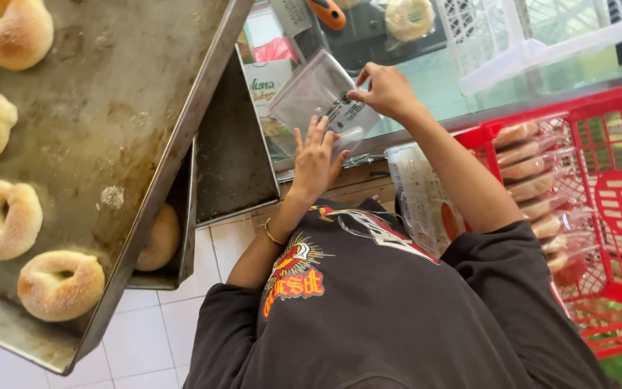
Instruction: The person places bagels into plastic bags by hand and then arranges the bagged bagels into a red crate.
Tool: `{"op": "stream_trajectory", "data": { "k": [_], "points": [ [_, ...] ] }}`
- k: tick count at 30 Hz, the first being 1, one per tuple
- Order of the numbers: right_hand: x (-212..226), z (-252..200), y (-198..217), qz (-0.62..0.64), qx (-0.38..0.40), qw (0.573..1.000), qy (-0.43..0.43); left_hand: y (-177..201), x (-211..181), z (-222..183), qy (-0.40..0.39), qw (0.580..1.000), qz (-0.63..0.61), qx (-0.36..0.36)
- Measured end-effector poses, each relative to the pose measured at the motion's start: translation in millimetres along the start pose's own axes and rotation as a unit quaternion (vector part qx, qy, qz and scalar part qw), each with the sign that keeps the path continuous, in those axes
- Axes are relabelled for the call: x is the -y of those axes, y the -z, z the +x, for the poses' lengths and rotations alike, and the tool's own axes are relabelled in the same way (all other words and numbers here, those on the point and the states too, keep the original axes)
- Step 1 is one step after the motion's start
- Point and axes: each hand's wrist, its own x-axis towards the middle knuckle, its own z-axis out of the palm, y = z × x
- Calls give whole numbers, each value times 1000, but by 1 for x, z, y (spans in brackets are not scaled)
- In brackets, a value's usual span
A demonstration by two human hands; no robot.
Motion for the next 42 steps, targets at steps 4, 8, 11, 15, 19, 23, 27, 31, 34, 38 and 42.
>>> {"op": "stream_trajectory", "data": {
  "k": [4,8,11,15,19,23,27,31,34,38,42],
  "points": [
    [-11,6,-11,59,-37,997,40,-3,11,-7,-32,999,-5,6],
    [-13,2,-11,114,-72,989,66,0,11,-9,-39,999,-26,7],
    [-13,-3,-19,28,-152,983,95,3,11,-8,-38,999,-18,18],
    [-10,-6,-20,-11,-175,977,123,2,11,-7,-42,999,0,23],
    [-15,-1,-31,-5,-177,975,132,5,7,-8,-31,999,9,29],
    [-15,3,-37,141,-53,988,29,3,6,-10,-32,998,39,34],
    [-13,3,-33,209,-76,971,89,-2,9,-11,-34,998,49,31],
    [-9,1,-25,247,-105,959,93,-2,8,-11,-32,998,47,33],
    [-23,7,-34,256,-105,956,100,-3,8,-11,-32,998,46,31],
    [-16,-5,-31,121,-139,976,116,-1,7,-11,-33,998,42,28],
    [1,-25,-18,-87,-239,943,216,-2,8,-11,-39,998,45,24]
  ]
}}
